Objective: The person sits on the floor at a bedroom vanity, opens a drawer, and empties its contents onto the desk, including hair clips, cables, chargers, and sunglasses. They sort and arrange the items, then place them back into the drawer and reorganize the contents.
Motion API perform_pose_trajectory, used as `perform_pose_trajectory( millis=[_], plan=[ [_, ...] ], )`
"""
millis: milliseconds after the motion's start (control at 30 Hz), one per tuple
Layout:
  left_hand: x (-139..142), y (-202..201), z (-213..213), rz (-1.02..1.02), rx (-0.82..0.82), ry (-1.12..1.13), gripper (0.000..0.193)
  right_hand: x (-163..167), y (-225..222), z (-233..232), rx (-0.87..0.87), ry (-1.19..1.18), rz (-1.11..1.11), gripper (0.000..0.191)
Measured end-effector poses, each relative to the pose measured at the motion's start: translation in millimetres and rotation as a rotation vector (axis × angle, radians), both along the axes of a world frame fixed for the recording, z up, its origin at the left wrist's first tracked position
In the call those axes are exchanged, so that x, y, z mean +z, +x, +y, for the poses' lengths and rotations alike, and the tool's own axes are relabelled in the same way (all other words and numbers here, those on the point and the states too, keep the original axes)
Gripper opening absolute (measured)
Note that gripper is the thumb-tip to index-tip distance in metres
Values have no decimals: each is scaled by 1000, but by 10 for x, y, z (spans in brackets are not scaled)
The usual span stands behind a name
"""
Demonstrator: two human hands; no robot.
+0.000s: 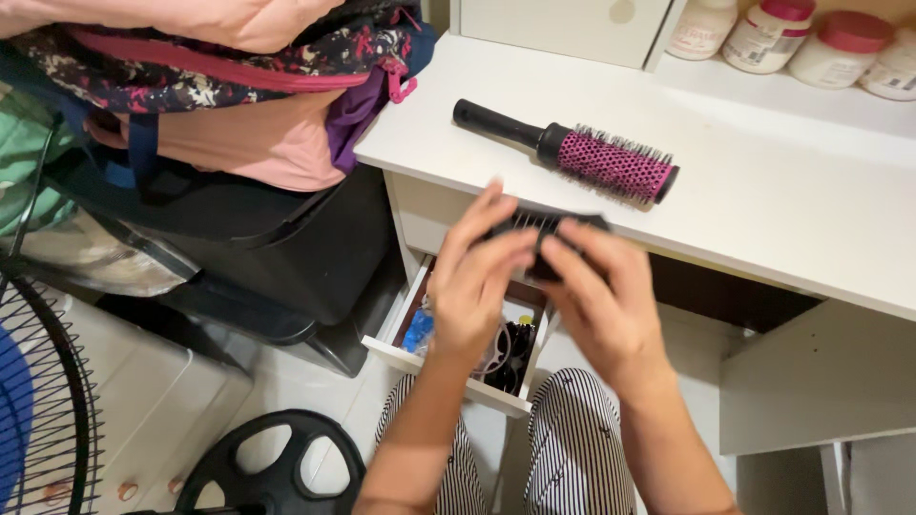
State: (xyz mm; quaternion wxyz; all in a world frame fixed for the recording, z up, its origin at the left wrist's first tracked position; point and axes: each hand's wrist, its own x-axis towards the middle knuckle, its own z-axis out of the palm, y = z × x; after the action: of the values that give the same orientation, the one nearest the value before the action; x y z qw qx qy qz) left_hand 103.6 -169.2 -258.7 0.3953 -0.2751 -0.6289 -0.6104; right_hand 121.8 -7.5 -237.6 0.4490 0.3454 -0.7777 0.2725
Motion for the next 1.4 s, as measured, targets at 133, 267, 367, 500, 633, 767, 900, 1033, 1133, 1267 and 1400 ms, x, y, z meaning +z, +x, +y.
perform_pose_trajectory(
  millis=[133,267,367,500,633,767,900,1033,1133,1267,1400],
  plan=[
    [231,-391,97,6,81,-102,24,195,-270,5,-105,33,4,49],
    [292,-642,202,-63,254,-349,31,273,-545,0,-156,35,-45,44],
    [234,-651,257,34,324,-423,42,225,-598,31,-192,23,38,42],
    [-52,-480,262,104,214,-241,45,-118,-517,31,-195,-7,149,39],
    [-597,-245,182,88,249,-96,32,-824,-432,-48,57,-119,32,30],
    [-1229,-174,-19,-221,282,-189,18,-1701,-609,-48,172,43,-432,22],
    [-1807,-197,-214,-511,270,-438,16,-2533,-867,62,73,444,-732,37],
    [-2182,-233,-239,-812,294,-691,18,-3098,-919,20,-315,767,-680,28],
    [-2272,-246,-205,-975,270,-882,18,-3238,-902,-39,-419,756,-628,27],
    [-2201,-237,-193,-908,239,-859,23,-3221,-991,-92,-430,255,-925,30],
    [-2094,-183,-205,-910,200,-821,29,-3257,-1083,25,-381,501,-934,20]
  ],
)
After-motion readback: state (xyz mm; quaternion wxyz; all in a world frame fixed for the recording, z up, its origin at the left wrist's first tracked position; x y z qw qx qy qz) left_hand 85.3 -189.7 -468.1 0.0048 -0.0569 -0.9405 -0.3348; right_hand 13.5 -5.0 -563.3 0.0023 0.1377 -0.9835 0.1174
